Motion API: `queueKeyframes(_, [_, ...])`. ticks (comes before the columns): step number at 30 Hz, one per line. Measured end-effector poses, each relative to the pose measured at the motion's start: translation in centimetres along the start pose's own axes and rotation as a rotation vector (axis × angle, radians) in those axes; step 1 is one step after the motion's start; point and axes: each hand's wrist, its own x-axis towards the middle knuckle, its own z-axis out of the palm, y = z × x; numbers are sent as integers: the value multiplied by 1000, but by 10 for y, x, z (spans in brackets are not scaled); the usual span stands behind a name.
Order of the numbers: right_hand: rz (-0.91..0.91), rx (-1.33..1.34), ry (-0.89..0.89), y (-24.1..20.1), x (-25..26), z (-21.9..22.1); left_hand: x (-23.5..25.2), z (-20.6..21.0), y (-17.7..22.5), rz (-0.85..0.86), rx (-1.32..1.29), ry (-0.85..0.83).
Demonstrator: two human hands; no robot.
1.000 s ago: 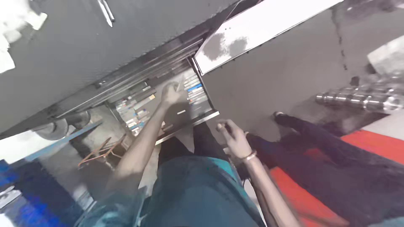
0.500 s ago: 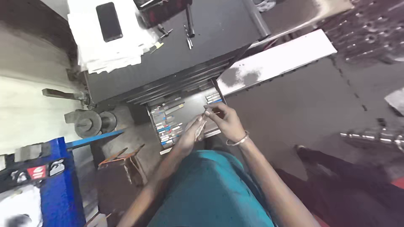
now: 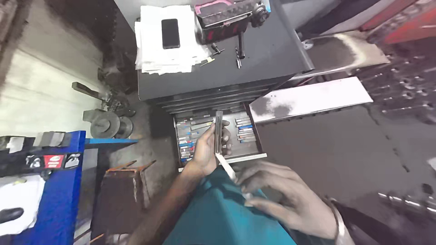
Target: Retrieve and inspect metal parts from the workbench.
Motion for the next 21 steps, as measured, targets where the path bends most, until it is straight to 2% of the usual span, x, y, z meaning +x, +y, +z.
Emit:
queueKeyframes(4, [-8,41,-62,-12,1,-6,-5,3,0,83,29,-158])
queueKeyframes(9, [72,-70,150,-17,20,-3,-13,18,3,179,149,-322])
queueKeyframes(12, [97,-219,251,-21,30,-2,-19,30,4,223,185,-363])
queueKeyframes(14, [114,-370,258,-22,33,-2,-22,35,5,244,216,-388])
queueKeyframes(18, [122,-586,260,-23,36,1,-25,41,6,324,367,-356])
queueKeyframes(21, [139,-642,278,-25,35,2,-26,43,4,340,421,-320])
